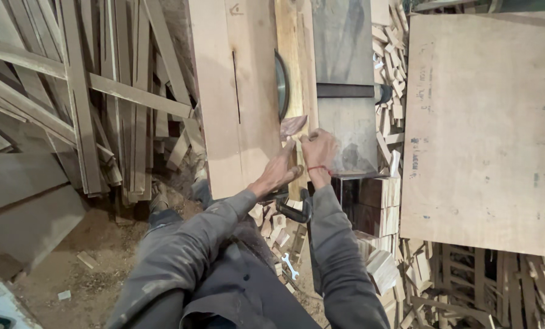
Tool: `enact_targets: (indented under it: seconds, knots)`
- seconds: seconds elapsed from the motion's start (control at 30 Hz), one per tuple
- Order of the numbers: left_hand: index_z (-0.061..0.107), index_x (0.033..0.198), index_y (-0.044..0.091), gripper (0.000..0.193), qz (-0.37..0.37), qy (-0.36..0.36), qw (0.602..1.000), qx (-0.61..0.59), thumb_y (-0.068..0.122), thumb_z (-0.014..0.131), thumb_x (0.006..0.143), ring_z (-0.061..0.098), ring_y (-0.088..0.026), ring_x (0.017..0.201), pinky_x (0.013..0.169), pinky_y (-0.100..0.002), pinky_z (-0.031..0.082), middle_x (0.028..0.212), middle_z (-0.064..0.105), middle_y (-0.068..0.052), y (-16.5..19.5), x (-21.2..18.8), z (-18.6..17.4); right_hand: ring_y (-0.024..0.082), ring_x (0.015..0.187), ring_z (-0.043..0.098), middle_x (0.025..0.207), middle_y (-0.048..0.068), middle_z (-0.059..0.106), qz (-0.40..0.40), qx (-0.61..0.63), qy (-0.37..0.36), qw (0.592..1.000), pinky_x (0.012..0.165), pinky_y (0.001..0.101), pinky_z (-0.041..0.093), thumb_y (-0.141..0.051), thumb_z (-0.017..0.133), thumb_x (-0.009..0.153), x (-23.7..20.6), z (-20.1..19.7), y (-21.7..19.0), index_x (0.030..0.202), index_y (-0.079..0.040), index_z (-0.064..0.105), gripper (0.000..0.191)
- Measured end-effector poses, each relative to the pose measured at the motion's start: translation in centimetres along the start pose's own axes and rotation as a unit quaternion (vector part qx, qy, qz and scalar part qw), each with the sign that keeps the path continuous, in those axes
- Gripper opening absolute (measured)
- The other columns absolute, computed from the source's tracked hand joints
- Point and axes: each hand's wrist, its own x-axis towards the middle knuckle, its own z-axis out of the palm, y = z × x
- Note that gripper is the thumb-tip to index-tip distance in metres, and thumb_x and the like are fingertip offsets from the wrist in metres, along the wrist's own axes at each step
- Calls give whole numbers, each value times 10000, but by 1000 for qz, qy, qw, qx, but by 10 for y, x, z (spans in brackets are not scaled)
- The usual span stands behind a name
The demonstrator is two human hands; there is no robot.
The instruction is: The person picks up small wooden blocks from a pile and cuts them into smaller pieces on a table saw, guiding each piece against the fence with both hands. Cut pieces are set aside and the person repeats the cutting cycle with new blocks.
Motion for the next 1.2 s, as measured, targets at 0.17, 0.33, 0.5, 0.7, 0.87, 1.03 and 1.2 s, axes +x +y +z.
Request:
enact_targets:
  seconds: [0.17, 0.33, 0.5, 0.7, 0.87, 1.03, 1.2]
  knots:
    - [289, 1520, -76, 899, -11, 12, 1000, -5, 262, 705, 797, 548, -542, 1254, 1052, -526, 452, 1378, 517, -398, 4, 12, -5, 400, 778, 727, 797, 212, 735, 0, 6, 31, 999, 742, 464, 565, -213, 791, 711, 12, 4, -13, 799, -46, 786, 189]
    - [292, 1498, -59, 866, -3, 25, 999, -23, 249, 698, 797, 548, -551, 1239, 1032, -545, 453, 1375, 523, -394, 6, 24, -9, 421, 761, 717, 774, 221, 728, -11, -12, 52, 999, 753, 488, 557, -220, 798, 700, 19, 8, -23, 761, -53, 776, 180]
    - [340, 1491, -30, 810, -23, 15, 998, -57, 254, 684, 815, 547, -521, 1276, 1050, -527, 454, 1383, 550, -359, 8, 24, -6, 435, 758, 704, 770, 223, 724, -6, -21, 71, 997, 741, 503, 549, -189, 778, 689, 22, 10, -29, 749, -55, 770, 148]
    - [234, 1537, -103, 905, 69, 48, 994, -63, 159, 657, 780, 477, -519, 1354, 1135, -503, 390, 1453, 457, -401, 12, 14, -1, 434, 752, 706, 764, 229, 716, -27, -15, 85, 996, 737, 491, 554, -201, 786, 703, 28, 15, -29, 757, -56, 767, 156]
    - [267, 1533, -84, 856, 4, 7, 995, -97, 147, 590, 775, 505, -510, 1325, 1110, -495, 414, 1421, 517, -368, 24, 15, -13, 429, 765, 709, 778, 226, 719, -11, -4, 72, 997, 730, 480, 557, -202, 792, 711, 31, 18, -29, 763, -60, 766, 153]
    - [254, 1528, -65, 843, 44, 22, 991, -125, 241, 641, 844, 517, -502, 1332, 1115, -482, 430, 1431, 502, -376, 34, 19, -20, 430, 771, 707, 789, 216, 730, -15, -11, 76, 997, 738, 487, 551, -200, 800, 721, 34, 19, -31, 754, -55, 758, 155]
    - [260, 1518, -80, 853, 85, 57, 989, -110, 310, 693, 895, 481, -521, 1356, 1104, -497, 429, 1452, 461, -399, 31, 29, -21, 413, 775, 720, 778, 208, 734, 5, 4, 69, 998, 733, 476, 561, -202, 788, 742, 41, 23, -37, 773, -58, 759, 151]
